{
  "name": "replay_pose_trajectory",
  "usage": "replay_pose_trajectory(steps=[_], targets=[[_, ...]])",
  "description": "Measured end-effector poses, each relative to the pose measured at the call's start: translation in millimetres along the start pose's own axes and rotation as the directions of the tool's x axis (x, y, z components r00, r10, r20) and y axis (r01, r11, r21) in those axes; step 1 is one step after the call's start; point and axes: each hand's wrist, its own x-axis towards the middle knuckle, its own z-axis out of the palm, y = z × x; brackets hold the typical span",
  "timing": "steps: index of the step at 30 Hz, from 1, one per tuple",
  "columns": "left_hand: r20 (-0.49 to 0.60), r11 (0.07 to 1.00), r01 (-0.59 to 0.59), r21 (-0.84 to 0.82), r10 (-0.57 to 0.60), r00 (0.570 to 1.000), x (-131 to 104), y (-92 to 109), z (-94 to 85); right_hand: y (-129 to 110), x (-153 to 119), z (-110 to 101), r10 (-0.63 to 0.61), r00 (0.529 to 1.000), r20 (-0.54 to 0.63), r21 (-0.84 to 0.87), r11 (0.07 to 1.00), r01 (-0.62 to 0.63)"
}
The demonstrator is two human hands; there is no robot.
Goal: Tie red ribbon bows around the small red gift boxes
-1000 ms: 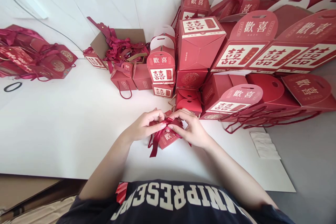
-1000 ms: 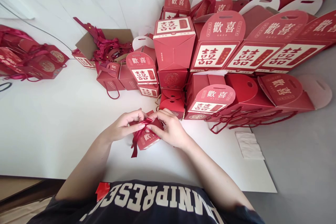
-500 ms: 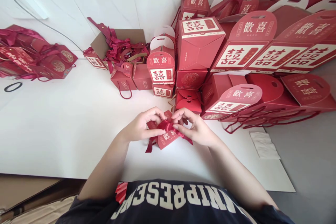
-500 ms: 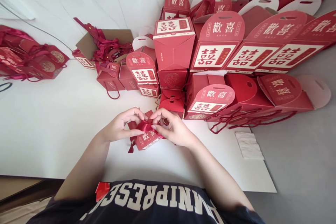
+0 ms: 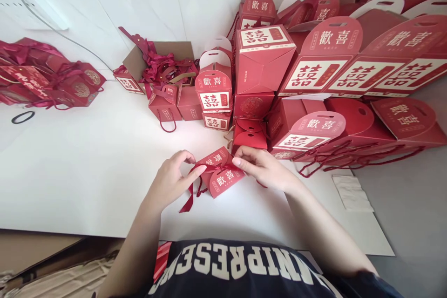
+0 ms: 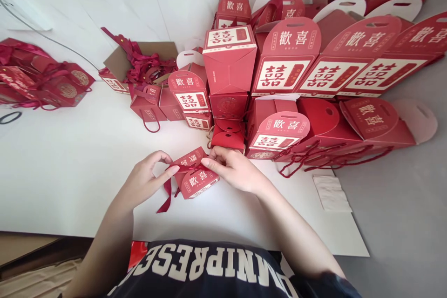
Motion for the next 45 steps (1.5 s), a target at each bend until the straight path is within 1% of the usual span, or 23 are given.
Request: replay_pose_trajectory(steps=[3,5,7,10,12,13,15,16,18,20,22,24,26,28,31,35,37,38,39,40,42,44,45], targets=[[0.108,0.996,0.072,-0.054,-0.066,0.992,-3,0,-0.6,-2,5,3,-0.081,0.997,0.011,-0.169,0.982,0.082],[0.151,0.993,0.076,-0.093,-0.061,0.987,-4,1,-3.2,-1,6,3,-0.097,0.994,0.042,-0.201,0.974,0.104],[0.152,0.993,0.059,-0.104,-0.042,0.987,-5,1,-4.8,1,6,4,-0.056,0.995,0.086,-0.154,0.986,0.068],[0.071,0.995,0.042,-0.09,-0.036,0.997,-4,3,-4.6,3,3,7,0.043,0.988,0.151,0.01,0.999,-0.045],[0.011,0.991,0.048,-0.125,-0.047,0.999,-1,4,-4.2,4,1,10,0.072,0.986,0.151,0.124,0.988,-0.091],[-0.002,0.985,0.061,-0.164,-0.062,0.998,0,5,-4.4,5,0,11,0.076,0.987,0.139,0.162,0.982,-0.098],[0.026,0.963,0.113,-0.245,-0.11,0.994,3,6,-5.3,6,0,11,0.079,0.989,0.127,0.189,0.977,-0.102],[0.067,0.951,0.143,-0.275,-0.129,0.989,4,7,-5.9,6,0,11,0.081,0.988,0.13,0.181,0.978,-0.104],[0.182,0.929,0.189,-0.318,-0.137,0.974,7,8,-6.7,7,0,9,0.084,0.985,0.153,0.161,0.981,-0.109],[0.3,0.907,0.204,-0.369,-0.092,0.95,9,8,-6.4,6,-1,8,0.078,0.983,0.166,0.141,0.985,-0.102],[0.363,0.885,0.199,-0.422,-0.036,0.931,12,7,-4.6,6,-1,7,0.059,0.986,0.155,0.105,0.992,-0.075],[0.379,0.874,0.186,-0.449,-0.002,0.925,15,4,-2.1,6,-2,7,0.034,0.99,0.135,0.065,0.997,-0.043],[0.395,0.867,0.184,-0.463,0.016,0.919,19,-1,0.6,8,-1,8,0.021,0.991,0.131,0.067,0.997,-0.029],[0.417,0.855,0.191,-0.483,0.033,0.908,22,-7,3.0,10,0,8,0.017,0.99,0.141,0.111,0.993,-0.033],[0.413,0.837,0.173,-0.519,0.069,0.908,25,-15,6.0,13,3,7,0.011,0.989,0.145,0.169,0.985,-0.036],[0.401,0.85,0.129,-0.51,0.103,0.91,29,-22,8.8,18,4,5,0.022,0.997,0.077,0.097,0.995,-0.03],[0.421,0.858,0.137,-0.495,0.1,0.902,31,-25,8.1,20,4,4,0.031,0.998,0.047,0.059,0.998,-0.034],[0.445,0.856,0.148,-0.496,0.104,0.89,32,-27,6.7,21,4,3,0.036,0.999,0.041,0.051,0.998,-0.038],[0.482,0.85,0.163,-0.501,0.118,0.868,33,-28,4.4,22,4,3,0.041,0.998,0.04,0.049,0.998,-0.043],[0.526,0.844,0.175,-0.507,0.142,0.838,34,-30,1.0,22,3,2,0.046,0.998,0.039,0.052,0.997,-0.048],[0.611,0.838,0.185,-0.514,0.206,0.765,36,-31,-8.3,23,3,1,0.054,0.998,0.038,0.066,0.996,-0.056],[0.672,0.854,0.166,-0.493,0.253,0.696,38,-29,-19.5,24,2,1,0.054,0.998,0.038,0.085,0.995,-0.057],[0.691,0.869,0.138,-0.475,0.271,0.67,40,-26,-24.8,24,2,2,0.053,0.998,0.04,0.095,0.994,-0.056]])
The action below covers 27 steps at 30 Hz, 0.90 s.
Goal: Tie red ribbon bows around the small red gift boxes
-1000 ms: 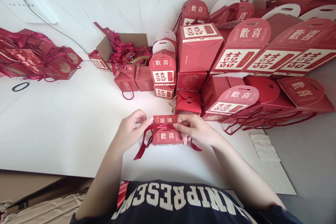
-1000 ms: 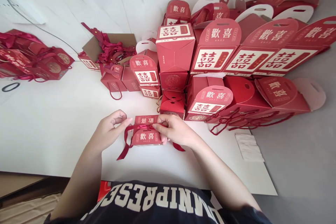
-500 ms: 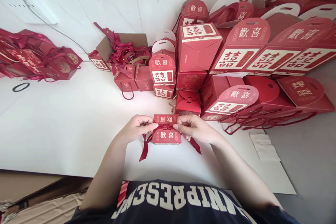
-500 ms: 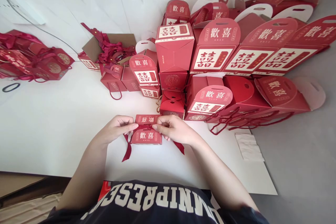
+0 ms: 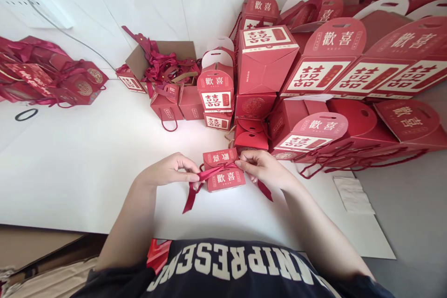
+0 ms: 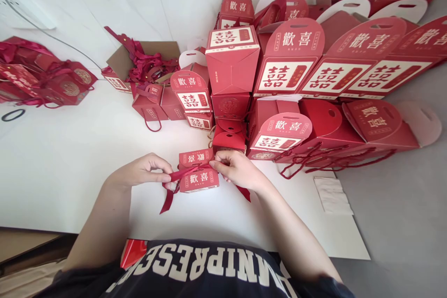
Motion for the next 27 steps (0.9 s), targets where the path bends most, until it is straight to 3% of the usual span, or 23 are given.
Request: replay_pose_trajectory(steps=[2,5,8,10,16,20,24,27], targets=[[0.02,0.995,-0.033,0.091,0.031,0.999,-1,11,-2.9,1,0,1,-0.004,1.0,0.004,0.013,1.0,0.004],[-0.053,0.964,-0.186,0.192,0.2,0.978,8,24,-2.0,1,1,3,-0.007,1.0,0.01,0.01,1.0,0.007],[-0.079,0.914,-0.35,0.203,0.371,0.925,26,26,2.4,2,2,4,0.002,1.0,0.011,0.008,1.0,-0.002],[-0.07,0.899,-0.399,0.178,0.417,0.906,37,21,5.8,2,2,4,0.006,1.0,0.008,0.016,1.0,-0.006],[-0.231,0.923,-0.315,0.22,0.363,0.903,52,7,12.4,5,2,3,0.009,1.0,0.024,0.085,0.996,-0.011],[-0.235,0.923,-0.299,0.24,0.354,0.905,55,2,10.9,8,2,1,0.005,0.998,0.066,0.175,0.984,-0.016],[-0.239,0.931,-0.276,0.237,0.331,0.913,57,-1,9.4,7,0,-9,0.025,0.979,0.203,0.246,0.966,-0.076],[-0.242,0.935,-0.267,0.234,0.322,0.915,58,0,10.1,4,-3,-16,-0.038,0.972,0.232,0.257,0.966,-0.023]])
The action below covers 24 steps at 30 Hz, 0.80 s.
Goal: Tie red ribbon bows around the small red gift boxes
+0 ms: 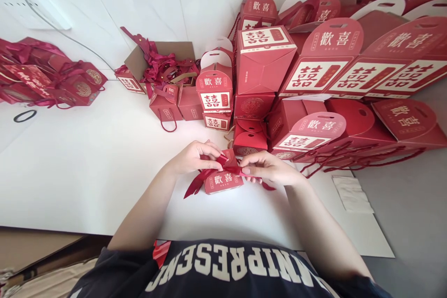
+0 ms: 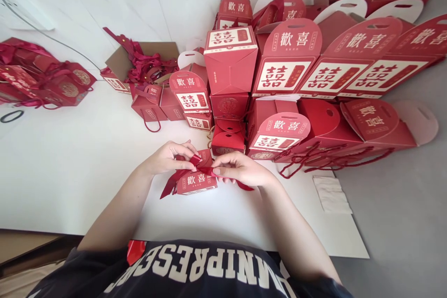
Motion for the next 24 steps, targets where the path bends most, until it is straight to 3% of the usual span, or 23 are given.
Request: replay_pose_trajectory(steps=[5,9,13,17,19,24], targets=[[0.011,0.997,-0.023,0.078,0.023,1.0,0,3,0.5,-3,5,11,-0.239,0.966,-0.1,-0.058,0.97,0.234],[0.023,0.992,-0.042,0.115,0.04,0.999,-1,5,0.1,-4,15,28,-0.365,0.917,-0.163,-0.294,0.905,0.308],[0.02,0.993,-0.036,0.115,0.034,0.999,-3,8,0.6,-9,19,40,-0.463,0.874,-0.146,-0.553,0.771,0.316],[-0.01,0.995,-0.014,0.103,0.015,1.0,-5,12,2.8,-15,15,43,-0.446,0.887,-0.116,-0.72,0.654,0.234],[-0.028,0.994,-0.013,0.112,0.016,0.999,-5,13,4.4,-16,13,43,-0.438,0.89,-0.125,-0.718,0.659,0.224],[-0.054,0.996,0.035,0.08,-0.031,0.998,-8,14,8.1,-7,15,44,-0.432,0.832,-0.348,-0.594,0.788,0.16]])
